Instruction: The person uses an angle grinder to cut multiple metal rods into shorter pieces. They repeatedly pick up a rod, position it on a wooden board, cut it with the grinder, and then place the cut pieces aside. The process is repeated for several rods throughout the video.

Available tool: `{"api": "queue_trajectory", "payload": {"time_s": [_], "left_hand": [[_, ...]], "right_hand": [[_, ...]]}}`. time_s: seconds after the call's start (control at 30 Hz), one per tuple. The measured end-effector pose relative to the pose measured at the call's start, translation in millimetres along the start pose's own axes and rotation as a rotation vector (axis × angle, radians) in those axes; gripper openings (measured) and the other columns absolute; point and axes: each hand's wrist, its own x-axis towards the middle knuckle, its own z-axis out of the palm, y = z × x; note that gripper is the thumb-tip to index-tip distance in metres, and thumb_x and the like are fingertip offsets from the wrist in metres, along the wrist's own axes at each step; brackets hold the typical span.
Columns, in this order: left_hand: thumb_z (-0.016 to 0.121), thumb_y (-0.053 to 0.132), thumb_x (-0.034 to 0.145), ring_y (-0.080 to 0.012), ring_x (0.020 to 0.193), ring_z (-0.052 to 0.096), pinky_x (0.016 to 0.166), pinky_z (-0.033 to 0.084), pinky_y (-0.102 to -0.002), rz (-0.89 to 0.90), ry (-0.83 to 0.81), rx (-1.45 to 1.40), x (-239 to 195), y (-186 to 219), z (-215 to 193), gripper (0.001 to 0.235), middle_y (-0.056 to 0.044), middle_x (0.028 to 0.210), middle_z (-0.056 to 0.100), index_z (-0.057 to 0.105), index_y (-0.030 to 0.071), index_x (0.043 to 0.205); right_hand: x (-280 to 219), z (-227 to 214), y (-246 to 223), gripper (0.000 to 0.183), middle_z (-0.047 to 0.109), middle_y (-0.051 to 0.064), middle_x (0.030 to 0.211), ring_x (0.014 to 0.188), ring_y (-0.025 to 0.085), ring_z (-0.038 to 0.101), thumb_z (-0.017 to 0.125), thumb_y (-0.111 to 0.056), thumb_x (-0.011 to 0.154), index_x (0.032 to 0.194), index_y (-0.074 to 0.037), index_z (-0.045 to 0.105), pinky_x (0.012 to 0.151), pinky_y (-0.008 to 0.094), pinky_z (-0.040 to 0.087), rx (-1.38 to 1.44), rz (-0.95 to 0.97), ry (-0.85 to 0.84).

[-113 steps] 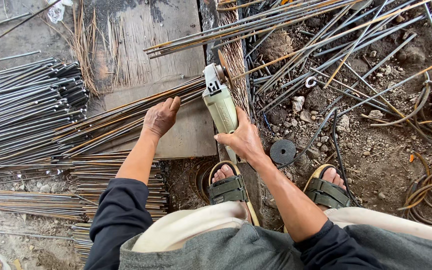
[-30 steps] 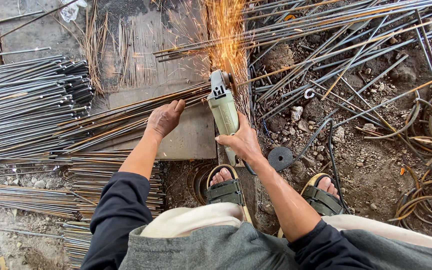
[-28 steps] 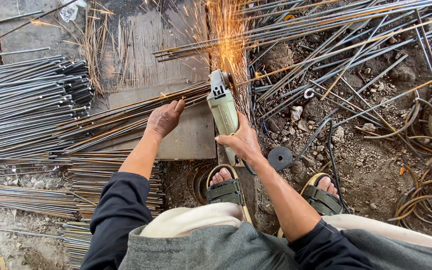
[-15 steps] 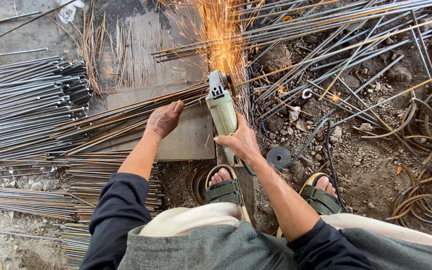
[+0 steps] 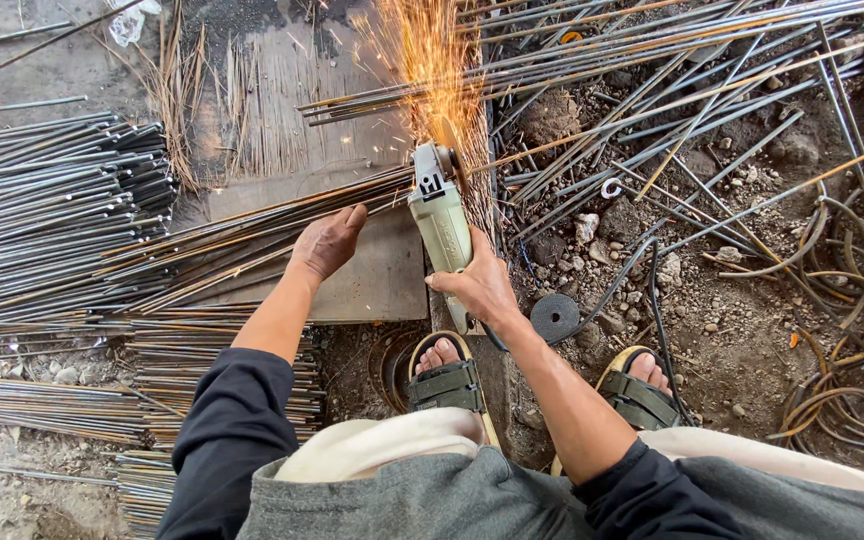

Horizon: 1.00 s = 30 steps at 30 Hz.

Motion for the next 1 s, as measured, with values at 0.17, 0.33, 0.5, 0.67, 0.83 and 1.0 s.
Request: {"api": "queue_trajectory", "payload": {"time_s": [0.17, 0.33, 0.5, 0.67, 0.83, 1.0], "left_hand": [[0.041, 0.005, 0.084, -0.0392, 0.059, 0.058, 0.048, 0.05, -0.049, -0.081, -0.158, -0.193, -3, 0, 6, 0.02, -0.014, 0.074, 0.05, 0.04, 0.009, 0.104], [0.042, 0.006, 0.084, -0.0322, 0.056, 0.059, 0.047, 0.051, -0.043, -0.064, -0.116, -0.089, -4, 5, 4, 0.018, -0.009, 0.07, 0.047, 0.042, 0.014, 0.1], [0.042, 0.006, 0.084, -0.0338, 0.057, 0.06, 0.049, 0.052, -0.045, -0.102, -0.162, -0.154, -9, 2, 21, 0.018, -0.009, 0.072, 0.049, 0.041, 0.014, 0.101], [0.042, 0.01, 0.086, -0.034, 0.058, 0.06, 0.049, 0.052, -0.045, -0.135, -0.166, -0.119, -9, 6, 18, 0.012, -0.01, 0.072, 0.047, 0.038, 0.015, 0.096], [0.046, 0.018, 0.088, -0.0298, 0.065, 0.062, 0.054, 0.054, -0.041, -0.21, -0.143, -0.113, -4, 17, 2, 0.011, -0.007, 0.076, 0.048, 0.041, 0.017, 0.098], [0.048, 0.028, 0.092, -0.0276, 0.073, 0.063, 0.06, 0.055, -0.038, -0.303, -0.057, -0.162, -15, 17, 7, 0.015, -0.004, 0.078, 0.05, 0.045, 0.019, 0.103]], "right_hand": [[1, 1, 1, 0.098, 0.059, 0.027, 0.108, 0.109, 0.042, 0.057, 0.077, -0.033, 0.052, 0.14, -0.015, 0.037, 0.09, 0.048, 0.043, -0.013, -0.002, 0.002], [0, 1, -1, 0.1, 0.059, 0.027, 0.11, 0.11, 0.042, 0.057, 0.077, -0.033, 0.052, 0.141, -0.016, 0.036, 0.091, 0.048, 0.043, -0.012, -0.001, -0.005], [-5, 0, -2, 0.1, 0.059, 0.028, 0.11, 0.109, 0.042, 0.057, 0.078, -0.032, 0.053, 0.142, -0.014, 0.035, 0.092, 0.048, 0.043, 0.004, 0.003, -0.007], [-20, -5, -13, 0.099, 0.056, 0.031, 0.115, 0.11, 0.044, 0.056, 0.075, -0.024, 0.057, 0.143, -0.006, 0.031, 0.096, 0.052, 0.041, 0.063, -0.03, -0.024], [-28, -9, -8, 0.098, 0.055, 0.032, 0.117, 0.11, 0.046, 0.055, 0.076, -0.024, 0.057, 0.142, -0.004, 0.031, 0.094, 0.055, 0.042, 0.078, -0.046, -0.022], [-32, -22, -16, 0.099, 0.054, 0.033, 0.115, 0.107, 0.046, 0.055, 0.077, -0.02, 0.057, 0.14, 0.003, 0.028, 0.094, 0.06, 0.042, 0.184, -0.167, -0.007]]}}
